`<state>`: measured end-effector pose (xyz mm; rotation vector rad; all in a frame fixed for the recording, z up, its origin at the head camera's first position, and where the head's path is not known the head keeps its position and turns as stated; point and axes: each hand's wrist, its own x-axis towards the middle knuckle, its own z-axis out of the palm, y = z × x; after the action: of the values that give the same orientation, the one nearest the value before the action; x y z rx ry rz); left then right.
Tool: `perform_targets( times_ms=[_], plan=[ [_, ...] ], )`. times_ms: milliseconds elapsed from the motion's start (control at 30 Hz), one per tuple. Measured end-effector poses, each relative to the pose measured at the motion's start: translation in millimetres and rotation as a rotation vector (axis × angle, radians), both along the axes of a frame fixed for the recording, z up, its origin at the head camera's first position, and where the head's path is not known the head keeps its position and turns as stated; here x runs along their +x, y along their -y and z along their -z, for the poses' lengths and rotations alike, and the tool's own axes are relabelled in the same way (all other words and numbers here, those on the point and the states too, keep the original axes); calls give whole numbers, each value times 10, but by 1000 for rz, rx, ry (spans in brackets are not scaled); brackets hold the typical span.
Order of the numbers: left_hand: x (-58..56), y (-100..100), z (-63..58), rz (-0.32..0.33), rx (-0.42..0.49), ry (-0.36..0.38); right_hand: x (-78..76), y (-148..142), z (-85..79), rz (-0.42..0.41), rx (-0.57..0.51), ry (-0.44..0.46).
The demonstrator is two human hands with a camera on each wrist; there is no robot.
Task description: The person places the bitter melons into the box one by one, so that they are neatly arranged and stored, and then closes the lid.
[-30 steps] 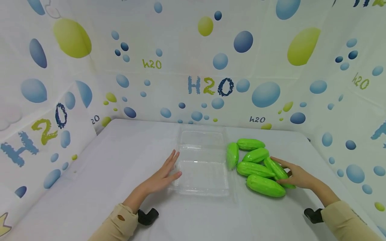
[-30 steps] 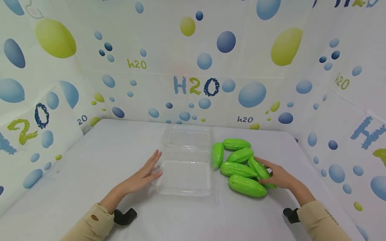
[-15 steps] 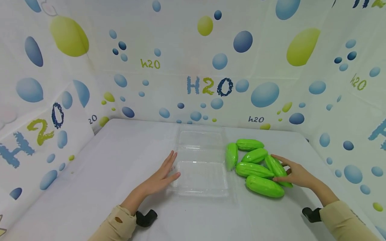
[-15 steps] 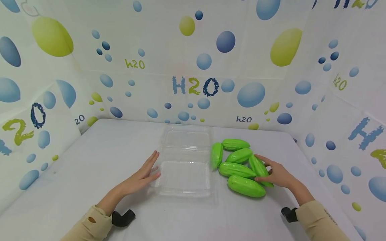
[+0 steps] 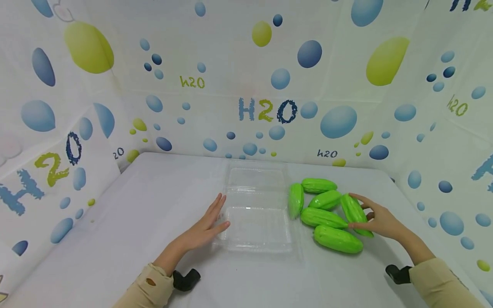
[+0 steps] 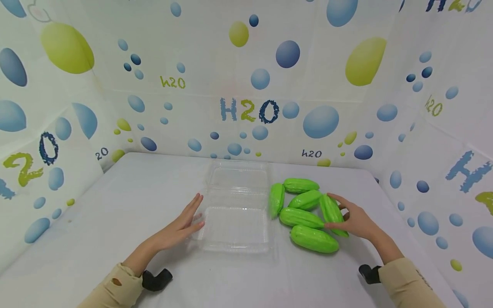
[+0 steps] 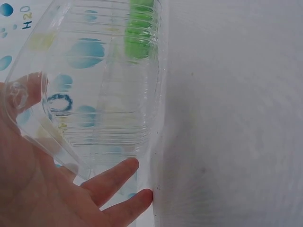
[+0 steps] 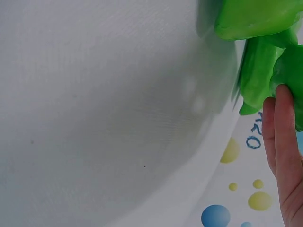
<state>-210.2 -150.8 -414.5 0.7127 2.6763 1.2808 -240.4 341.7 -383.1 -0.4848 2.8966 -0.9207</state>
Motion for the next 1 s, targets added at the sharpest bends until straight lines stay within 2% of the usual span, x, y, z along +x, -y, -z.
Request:
perform_targets(
  times_ms=[200,500,767,1000],
  plan=[
    [11,10,-23,-5,5,5,-3,69,-66,6,-7,-22],
    [10,24,16,2,14,7,-13,157,-106,37,-12,-23],
    [13,8,7,5,12,10,5,250,-159,27,-41,-56],
    [3,0,7,5,6,10,1,341,-197,40,-62,-40]
  ],
)
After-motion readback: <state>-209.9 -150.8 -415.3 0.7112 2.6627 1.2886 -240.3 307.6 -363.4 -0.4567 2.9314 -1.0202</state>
